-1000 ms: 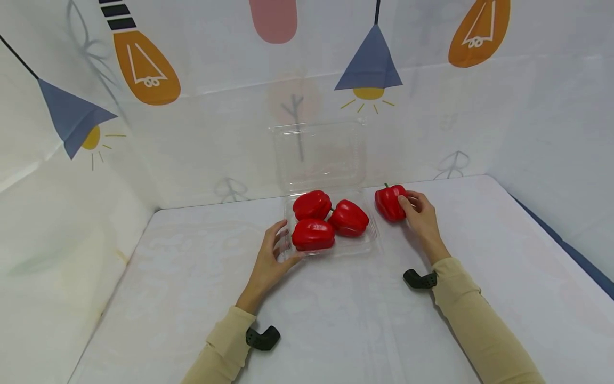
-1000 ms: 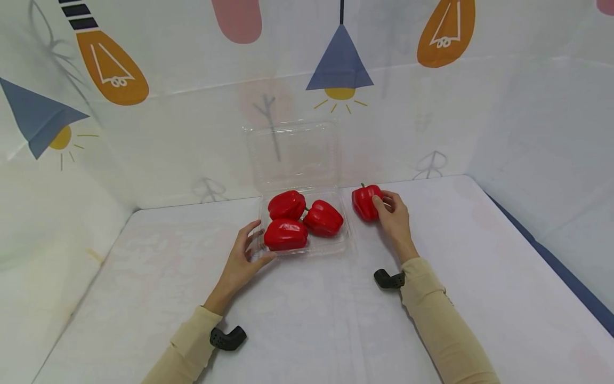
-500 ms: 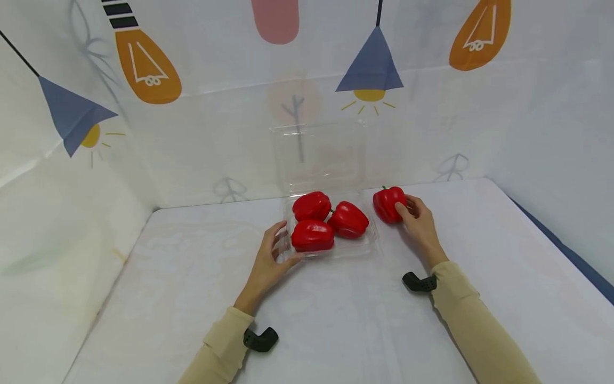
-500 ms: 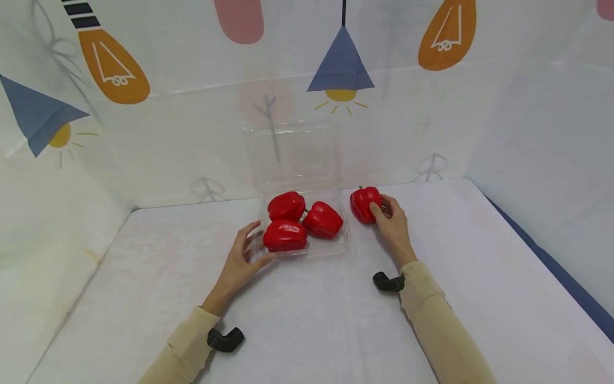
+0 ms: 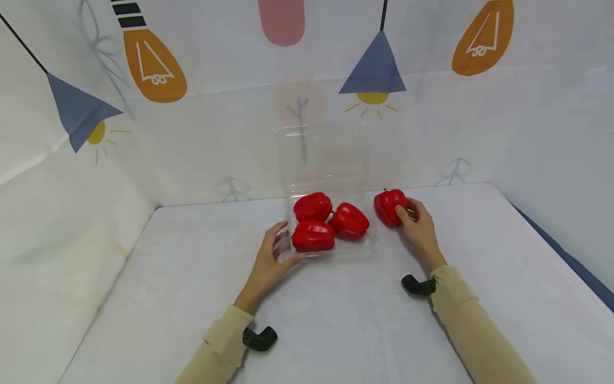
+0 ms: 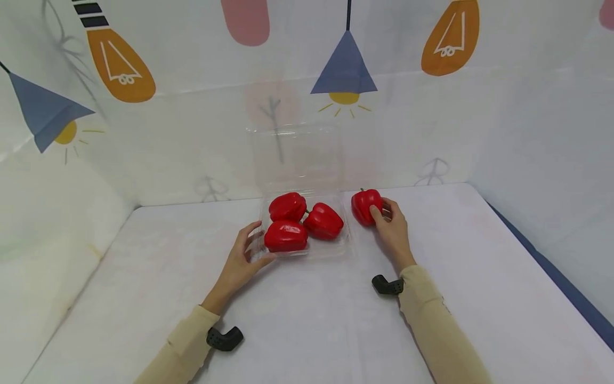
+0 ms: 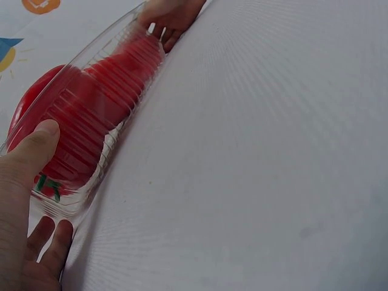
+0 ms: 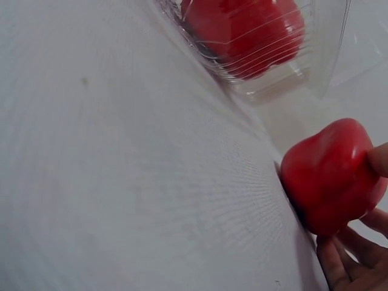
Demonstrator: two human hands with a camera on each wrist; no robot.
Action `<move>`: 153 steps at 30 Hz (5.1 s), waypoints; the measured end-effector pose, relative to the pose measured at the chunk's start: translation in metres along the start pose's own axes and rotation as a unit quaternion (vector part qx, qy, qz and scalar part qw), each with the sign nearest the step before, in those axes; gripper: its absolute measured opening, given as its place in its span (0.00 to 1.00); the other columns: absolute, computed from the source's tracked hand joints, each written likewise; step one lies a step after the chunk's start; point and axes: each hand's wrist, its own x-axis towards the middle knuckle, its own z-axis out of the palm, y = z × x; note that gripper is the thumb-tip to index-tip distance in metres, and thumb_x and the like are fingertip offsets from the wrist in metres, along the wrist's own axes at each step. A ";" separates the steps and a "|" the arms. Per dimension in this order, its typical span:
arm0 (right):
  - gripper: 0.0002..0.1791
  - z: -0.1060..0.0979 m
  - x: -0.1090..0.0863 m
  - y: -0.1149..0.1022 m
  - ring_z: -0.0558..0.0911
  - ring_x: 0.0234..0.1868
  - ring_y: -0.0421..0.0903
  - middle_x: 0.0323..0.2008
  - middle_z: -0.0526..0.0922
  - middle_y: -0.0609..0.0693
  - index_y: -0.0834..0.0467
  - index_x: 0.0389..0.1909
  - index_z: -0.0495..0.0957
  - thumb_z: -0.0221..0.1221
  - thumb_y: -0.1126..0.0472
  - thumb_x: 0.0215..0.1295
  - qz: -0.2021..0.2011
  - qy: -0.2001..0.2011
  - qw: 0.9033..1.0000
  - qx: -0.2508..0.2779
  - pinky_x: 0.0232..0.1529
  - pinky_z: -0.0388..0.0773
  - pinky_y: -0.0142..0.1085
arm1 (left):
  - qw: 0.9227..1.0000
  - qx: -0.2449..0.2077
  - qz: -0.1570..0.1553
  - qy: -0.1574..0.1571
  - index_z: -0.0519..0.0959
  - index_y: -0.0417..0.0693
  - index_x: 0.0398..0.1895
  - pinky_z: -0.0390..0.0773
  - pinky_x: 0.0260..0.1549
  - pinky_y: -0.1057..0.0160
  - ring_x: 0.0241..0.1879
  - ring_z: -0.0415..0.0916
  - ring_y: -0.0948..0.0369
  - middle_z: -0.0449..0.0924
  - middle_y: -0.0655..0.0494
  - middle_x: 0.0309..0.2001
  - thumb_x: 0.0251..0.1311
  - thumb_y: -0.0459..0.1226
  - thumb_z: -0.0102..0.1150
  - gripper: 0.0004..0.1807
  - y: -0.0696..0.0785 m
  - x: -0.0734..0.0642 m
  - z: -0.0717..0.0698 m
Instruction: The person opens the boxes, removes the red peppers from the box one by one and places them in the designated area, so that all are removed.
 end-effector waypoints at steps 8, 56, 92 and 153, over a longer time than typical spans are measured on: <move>0.36 0.001 -0.004 -0.002 0.68 0.64 0.59 0.67 0.64 0.60 0.57 0.69 0.57 0.51 0.42 0.67 0.008 0.002 1.000 0.009 0.66 0.67 0.52 | 1.000 0.003 -0.003 0.003 0.55 0.51 0.70 0.76 0.55 0.52 0.66 0.64 0.51 0.58 0.51 0.69 0.48 0.39 0.72 0.47 0.000 -0.003 0.001; 0.22 0.001 -0.027 -0.049 0.69 0.61 0.55 0.58 0.70 0.63 0.69 0.60 0.64 0.53 0.66 0.67 -0.158 0.113 0.977 0.085 0.70 0.61 0.49 | 1.000 0.006 -0.004 0.003 0.55 0.52 0.71 0.75 0.57 0.49 0.66 0.64 0.52 0.58 0.51 0.69 0.48 0.41 0.71 0.47 -0.003 -0.001 0.000; 0.17 0.024 -0.026 -0.055 0.69 0.62 0.50 0.59 0.72 0.52 0.56 0.47 0.70 0.62 0.55 0.61 -0.232 -0.105 0.965 -0.062 0.61 0.72 0.55 | 1.000 0.009 0.013 0.000 0.55 0.50 0.70 0.75 0.56 0.49 0.66 0.63 0.49 0.57 0.48 0.69 0.48 0.38 0.71 0.47 -0.003 0.001 -0.001; 0.30 0.045 -0.041 -0.074 0.73 0.55 0.53 0.53 0.75 0.56 0.59 0.57 0.66 0.65 0.58 0.55 -0.233 -0.105 0.948 -0.188 0.53 0.78 0.51 | 1.000 -0.009 -0.002 -0.013 0.55 0.43 0.69 0.71 0.58 0.43 0.67 0.60 0.41 0.56 0.39 0.68 0.49 0.32 0.69 0.45 0.030 -0.003 -0.006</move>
